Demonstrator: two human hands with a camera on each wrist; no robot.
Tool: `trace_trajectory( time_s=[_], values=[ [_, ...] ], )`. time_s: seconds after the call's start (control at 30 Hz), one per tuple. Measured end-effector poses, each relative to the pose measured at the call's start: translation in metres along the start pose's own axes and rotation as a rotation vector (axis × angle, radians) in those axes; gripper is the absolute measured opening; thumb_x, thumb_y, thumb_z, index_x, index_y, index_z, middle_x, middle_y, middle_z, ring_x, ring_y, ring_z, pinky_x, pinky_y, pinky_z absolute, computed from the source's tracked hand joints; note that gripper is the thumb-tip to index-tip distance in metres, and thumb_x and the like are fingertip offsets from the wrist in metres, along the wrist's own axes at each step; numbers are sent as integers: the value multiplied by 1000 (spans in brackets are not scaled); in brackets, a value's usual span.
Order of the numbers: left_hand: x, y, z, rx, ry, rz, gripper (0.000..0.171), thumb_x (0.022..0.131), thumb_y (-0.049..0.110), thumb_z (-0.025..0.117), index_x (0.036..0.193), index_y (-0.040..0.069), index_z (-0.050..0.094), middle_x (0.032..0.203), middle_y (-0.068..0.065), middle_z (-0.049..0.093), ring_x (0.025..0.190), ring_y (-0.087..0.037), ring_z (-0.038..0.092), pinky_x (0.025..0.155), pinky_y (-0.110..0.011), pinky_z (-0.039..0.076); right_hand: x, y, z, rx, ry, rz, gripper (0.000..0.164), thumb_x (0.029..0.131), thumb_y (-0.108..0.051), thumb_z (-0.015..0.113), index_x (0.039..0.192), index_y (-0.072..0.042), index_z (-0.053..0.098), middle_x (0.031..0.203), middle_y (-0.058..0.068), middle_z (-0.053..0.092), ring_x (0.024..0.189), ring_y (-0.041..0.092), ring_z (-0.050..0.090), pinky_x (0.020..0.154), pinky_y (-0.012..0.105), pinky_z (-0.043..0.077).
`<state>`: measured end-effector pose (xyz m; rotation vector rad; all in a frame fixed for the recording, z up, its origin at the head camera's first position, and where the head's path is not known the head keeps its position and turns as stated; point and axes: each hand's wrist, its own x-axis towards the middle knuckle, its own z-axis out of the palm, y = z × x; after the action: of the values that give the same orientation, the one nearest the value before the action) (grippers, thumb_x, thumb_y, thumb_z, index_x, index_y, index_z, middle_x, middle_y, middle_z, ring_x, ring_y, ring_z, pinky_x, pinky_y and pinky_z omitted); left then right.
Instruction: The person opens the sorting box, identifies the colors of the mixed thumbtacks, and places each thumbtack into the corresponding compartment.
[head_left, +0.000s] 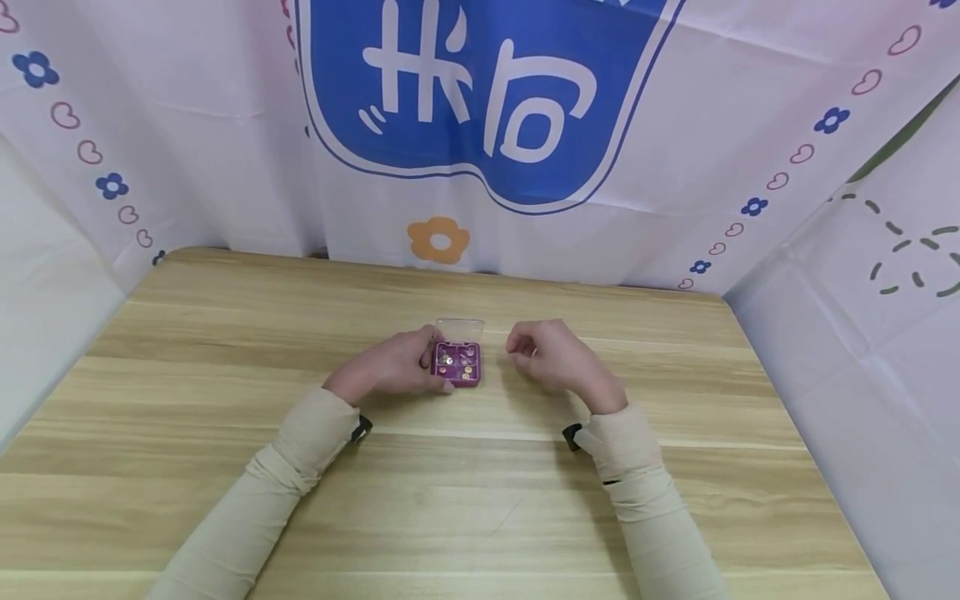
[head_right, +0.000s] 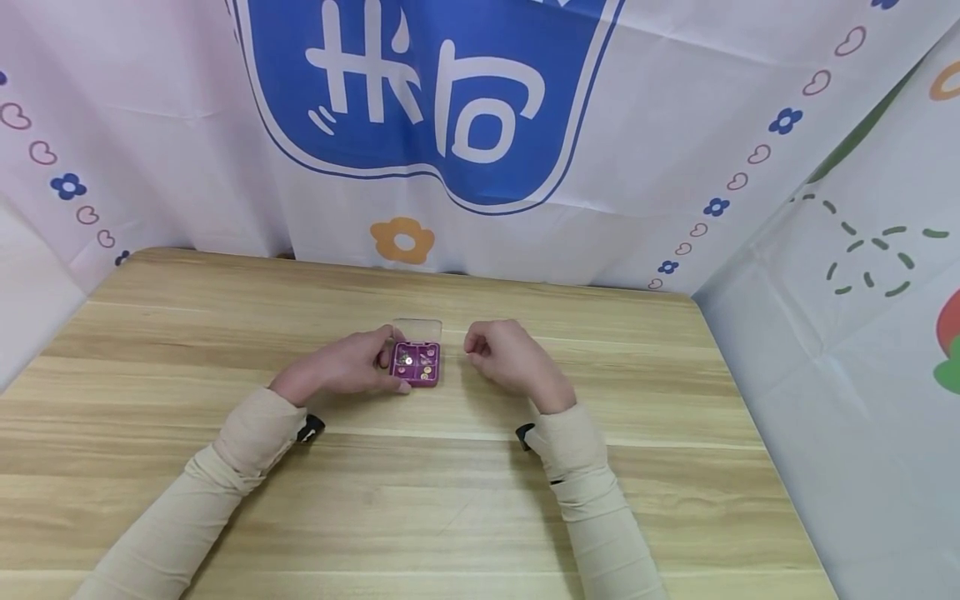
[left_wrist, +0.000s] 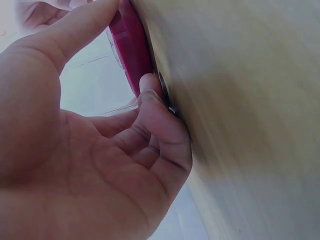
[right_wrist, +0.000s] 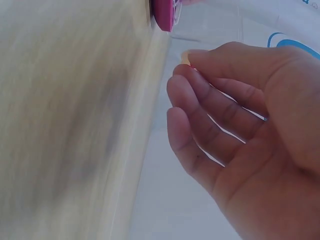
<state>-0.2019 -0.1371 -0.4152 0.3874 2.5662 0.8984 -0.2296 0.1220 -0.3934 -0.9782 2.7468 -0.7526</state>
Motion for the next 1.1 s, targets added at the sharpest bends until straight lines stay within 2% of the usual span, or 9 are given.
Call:
trace_trajectory(
  time_s=[0.43,0.73,0.93,1.1],
  values=[
    [1,-1,0,-1,1,12,73,71,39,80,125,8,41,88,-9,57,74,-20,54,64,-35,47,7,-12,14,1,14,-72,7,82,-4,68,88,-8,68,78,-2,65,72,9,57,68,28,52],
    [0,-1,0,-11,1,38,67,72,36,81,120,8,43,87,-8,58,73,-20,54,64,-35,47,16,-34,27,34,23,-142,7,82,-5,69,89,-9,68,82,-1,67,73,7,57,66,25,52],
    [0,-1,-1,-18,-1,47,64,73,35,80,118,8,44,85,-9,58,72,-21,53,64,-35,46,21,-43,37,42,10,-176,7,82,-5,70,87,-10,67,83,-1,68,76,6,58,71,26,52],
    [0,-1,-1,-10,-1,36,61,73,36,80,116,9,45,84,-9,58,72,-21,53,63,-35,45,22,-45,43,29,7,-190,7,82,-7,70,86,-12,67,79,-3,66,70,6,56,66,26,50]
  ],
)
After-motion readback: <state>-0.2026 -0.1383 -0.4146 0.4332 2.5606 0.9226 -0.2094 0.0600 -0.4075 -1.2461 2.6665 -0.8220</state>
